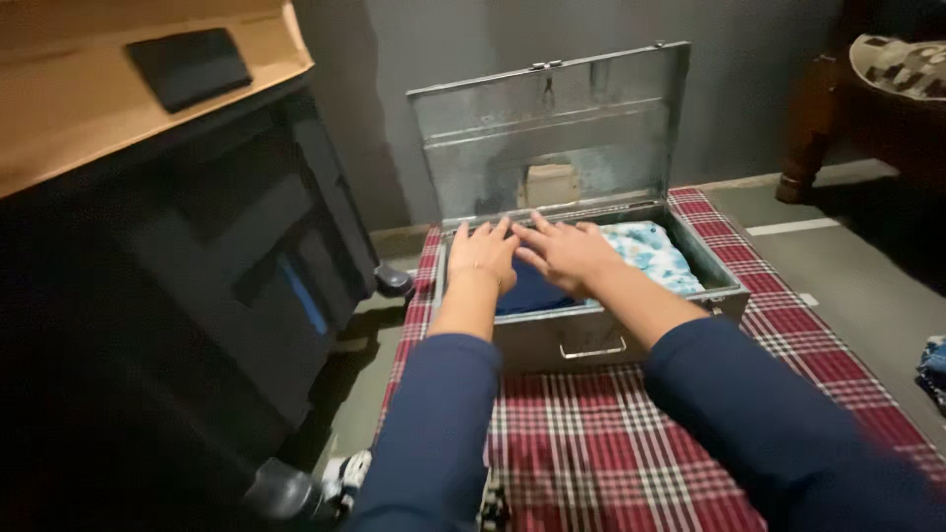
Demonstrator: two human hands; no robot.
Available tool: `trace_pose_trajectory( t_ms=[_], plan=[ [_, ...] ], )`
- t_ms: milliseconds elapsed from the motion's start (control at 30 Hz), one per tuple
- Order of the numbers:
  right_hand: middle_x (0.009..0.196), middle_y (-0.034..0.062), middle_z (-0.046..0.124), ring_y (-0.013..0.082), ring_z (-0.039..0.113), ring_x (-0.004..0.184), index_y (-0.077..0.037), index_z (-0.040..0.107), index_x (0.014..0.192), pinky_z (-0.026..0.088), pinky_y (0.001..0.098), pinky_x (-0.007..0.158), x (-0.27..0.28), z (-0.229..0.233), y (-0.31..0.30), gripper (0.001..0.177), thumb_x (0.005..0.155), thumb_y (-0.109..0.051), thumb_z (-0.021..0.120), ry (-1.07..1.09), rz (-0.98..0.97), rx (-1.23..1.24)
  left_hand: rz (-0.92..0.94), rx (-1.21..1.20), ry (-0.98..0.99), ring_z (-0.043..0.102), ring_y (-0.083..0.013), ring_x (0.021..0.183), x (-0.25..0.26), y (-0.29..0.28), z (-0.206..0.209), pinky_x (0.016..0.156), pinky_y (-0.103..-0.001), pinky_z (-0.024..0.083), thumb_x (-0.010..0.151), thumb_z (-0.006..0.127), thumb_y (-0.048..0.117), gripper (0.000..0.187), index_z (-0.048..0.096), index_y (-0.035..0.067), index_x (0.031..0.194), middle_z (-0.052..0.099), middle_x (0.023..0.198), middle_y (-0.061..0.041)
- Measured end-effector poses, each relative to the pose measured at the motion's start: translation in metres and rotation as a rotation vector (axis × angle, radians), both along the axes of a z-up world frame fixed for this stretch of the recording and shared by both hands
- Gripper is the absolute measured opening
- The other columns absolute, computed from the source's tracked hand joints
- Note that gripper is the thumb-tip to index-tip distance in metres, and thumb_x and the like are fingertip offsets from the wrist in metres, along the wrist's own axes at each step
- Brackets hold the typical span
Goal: The person folds several garments on a plaid mat and places them into a metal storage box. They fold a blue shirt, a patterned top, and a black long-sleeved shirt, arranging each neatly inside the box.
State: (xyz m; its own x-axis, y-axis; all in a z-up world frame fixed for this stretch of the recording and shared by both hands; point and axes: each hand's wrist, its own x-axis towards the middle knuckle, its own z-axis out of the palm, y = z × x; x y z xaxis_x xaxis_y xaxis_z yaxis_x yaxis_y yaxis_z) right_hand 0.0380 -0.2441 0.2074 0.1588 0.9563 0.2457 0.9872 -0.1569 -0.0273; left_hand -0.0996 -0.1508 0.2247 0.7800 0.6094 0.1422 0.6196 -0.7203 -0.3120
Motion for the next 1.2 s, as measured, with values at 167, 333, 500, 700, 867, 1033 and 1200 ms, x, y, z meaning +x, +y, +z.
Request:
trace_pose_trajectory(
  t_ms=[167, 333, 500, 700, 867, 1033, 1200],
  plan=[
    [0.167, 0.0117, 0.025, 0.0297, 0.042, 0.144, -0.030, 0.022, 0.161, 0.031, 0.0588, 0.114, -0.046, 0.023, -0.027, 0.064, 0.104, -0.057, 0.031, -0.081, 0.153, 0.029, -0.013, -0.038, 0.058, 0.045, -0.0206, 0.146, -0.049, -0.029, 0.026, 0.124, -0.052, 0.023, 0.093, 0.063, 0.032, 0.062, 0.050, 0.017, 0.151, 0.044, 0.161, -0.001],
    [0.168, 0.0109, 0.025, 0.0292, 0.042, 0.146, -0.032, 0.021, 0.162, 0.032, 0.0563, 0.115, -0.099, 0.012, -0.028, 0.065, 0.103, -0.057, 0.031, -0.044, 0.314, -0.078, 0.124, -0.142, 0.223, 0.050, -0.0244, 0.142, -0.113, -0.045, 0.027, 0.126, -0.052, 0.021, 0.094, 0.059, 0.032, 0.055, 0.055, 0.016, 0.147, 0.053, 0.155, -0.004],
    [0.167, 0.0139, 0.026, 0.0297, 0.043, 0.145, -0.031, 0.012, 0.164, 0.036, 0.0552, 0.111, -0.136, -0.015, -0.016, 0.075, 0.099, -0.061, 0.035, -0.066, 0.546, -0.134, 0.147, -0.203, 0.218, 0.048, -0.0247, 0.140, -0.180, -0.055, 0.003, 0.118, -0.055, 0.027, 0.094, 0.055, 0.035, 0.054, 0.052, 0.016, 0.145, 0.050, 0.153, -0.007],
    [0.168, 0.0118, 0.024, 0.0301, 0.040, 0.147, -0.038, 0.007, 0.165, 0.035, 0.0564, 0.114, -0.172, -0.050, 0.009, 0.077, 0.099, -0.065, 0.038, -0.036, 0.529, -0.309, 0.266, -0.321, 0.375, 0.053, -0.0240, 0.139, -0.204, -0.043, -0.034, 0.116, -0.049, 0.036, 0.094, 0.057, 0.026, 0.055, 0.053, 0.019, 0.148, 0.056, 0.150, -0.009],
    [0.166, 0.0051, 0.031, 0.0306, 0.044, 0.144, -0.042, 0.007, 0.163, 0.039, 0.0528, 0.115, -0.186, -0.080, 0.008, 0.077, 0.097, -0.066, 0.040, -0.018, 0.544, -0.490, 0.344, -0.531, 0.403, 0.052, -0.0261, 0.139, -0.210, -0.044, -0.076, 0.114, -0.047, 0.041, 0.093, 0.062, 0.038, 0.061, 0.049, 0.022, 0.150, 0.051, 0.153, -0.007],
    [0.162, 0.0021, 0.042, 0.0288, 0.048, 0.143, -0.043, 0.015, 0.162, 0.041, 0.0500, 0.115, -0.185, -0.112, 0.010, 0.073, 0.097, -0.064, 0.042, -0.004, 0.547, -0.617, 0.450, -0.726, 0.337, 0.058, -0.0293, 0.133, -0.222, -0.039, -0.122, 0.109, -0.046, 0.048, 0.090, 0.065, 0.037, 0.064, 0.048, 0.019, 0.149, 0.057, 0.148, -0.012],
    [0.160, 0.0102, 0.043, 0.0327, 0.046, 0.144, -0.037, 0.013, 0.164, 0.040, 0.0507, 0.117, -0.186, -0.150, 0.025, 0.077, 0.099, -0.064, 0.044, 0.036, 0.475, -0.760, 0.539, -0.846, 0.243, 0.065, -0.0320, 0.125, -0.233, -0.014, -0.183, 0.104, -0.047, 0.051, 0.094, 0.057, 0.048, 0.057, 0.066, 0.009, 0.135, 0.066, 0.139, -0.013]
  ],
)
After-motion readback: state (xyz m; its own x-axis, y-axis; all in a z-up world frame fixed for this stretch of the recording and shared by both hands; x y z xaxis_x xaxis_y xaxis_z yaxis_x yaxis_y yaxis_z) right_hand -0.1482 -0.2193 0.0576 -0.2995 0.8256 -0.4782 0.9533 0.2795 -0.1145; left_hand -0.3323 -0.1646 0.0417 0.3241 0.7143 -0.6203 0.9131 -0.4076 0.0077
